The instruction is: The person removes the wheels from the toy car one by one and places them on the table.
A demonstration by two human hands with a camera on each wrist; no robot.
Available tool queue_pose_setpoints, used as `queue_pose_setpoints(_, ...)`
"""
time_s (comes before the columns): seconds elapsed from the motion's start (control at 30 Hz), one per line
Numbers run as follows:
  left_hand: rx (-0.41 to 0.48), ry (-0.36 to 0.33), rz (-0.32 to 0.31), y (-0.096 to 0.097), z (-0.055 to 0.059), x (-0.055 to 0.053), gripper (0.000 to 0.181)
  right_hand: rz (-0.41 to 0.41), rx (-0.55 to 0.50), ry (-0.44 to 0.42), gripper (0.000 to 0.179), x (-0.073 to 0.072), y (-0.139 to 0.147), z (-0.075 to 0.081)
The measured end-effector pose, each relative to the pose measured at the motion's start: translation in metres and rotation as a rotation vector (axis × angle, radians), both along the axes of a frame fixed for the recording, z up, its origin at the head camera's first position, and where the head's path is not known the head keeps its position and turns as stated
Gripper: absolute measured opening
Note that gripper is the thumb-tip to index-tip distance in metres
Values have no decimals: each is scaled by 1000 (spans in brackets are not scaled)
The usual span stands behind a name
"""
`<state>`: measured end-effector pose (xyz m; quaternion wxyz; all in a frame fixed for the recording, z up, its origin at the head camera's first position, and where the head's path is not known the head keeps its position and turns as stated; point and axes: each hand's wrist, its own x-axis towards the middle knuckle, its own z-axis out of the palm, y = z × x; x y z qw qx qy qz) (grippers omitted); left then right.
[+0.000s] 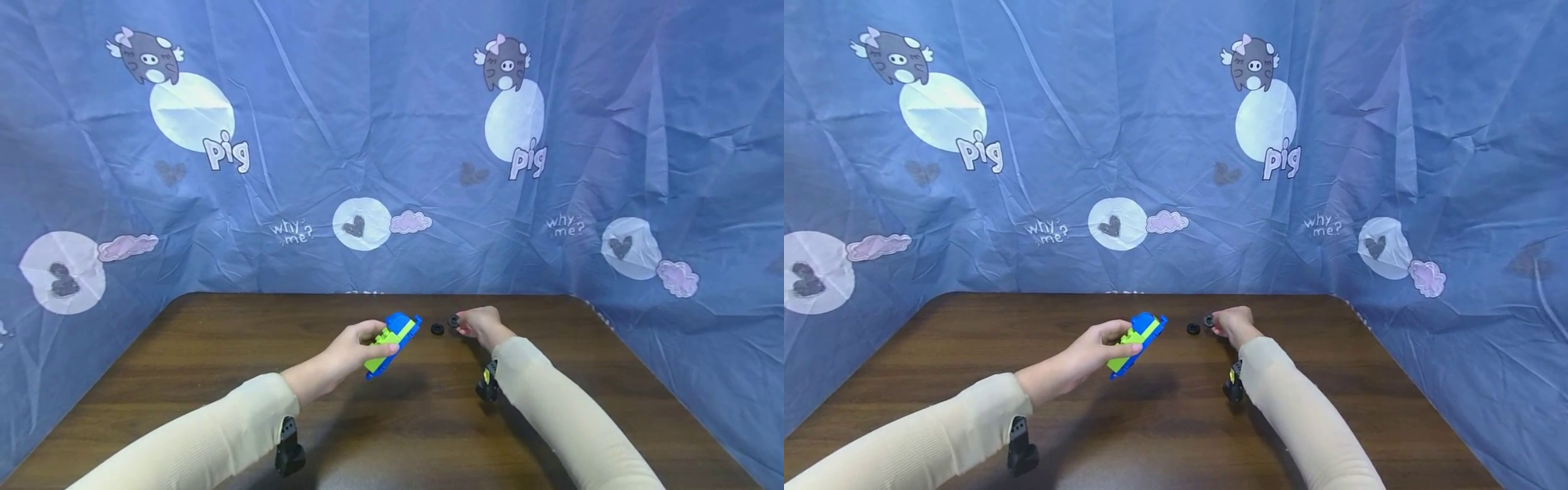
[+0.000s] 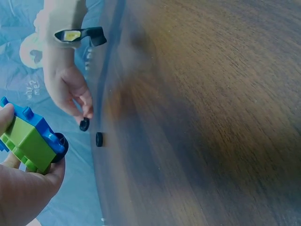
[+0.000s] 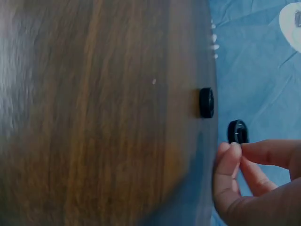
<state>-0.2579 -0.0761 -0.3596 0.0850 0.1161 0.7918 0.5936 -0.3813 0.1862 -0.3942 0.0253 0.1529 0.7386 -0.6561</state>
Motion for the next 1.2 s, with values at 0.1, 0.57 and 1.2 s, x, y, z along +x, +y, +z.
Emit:
queue_pose_setpoints(0.1,-3,-7,8,1,1,0,41,-6,45,-17,26,-1,4,-4)
queue_pose_setpoints(0.57,-23,-59,24,3,4,4,45,-64,165,-76,46,-6,10,-10)
queue_pose_setpoints(1.2,-43,-59,-54,4,5,11,53,-61,220,-90,50,-11,6,-13)
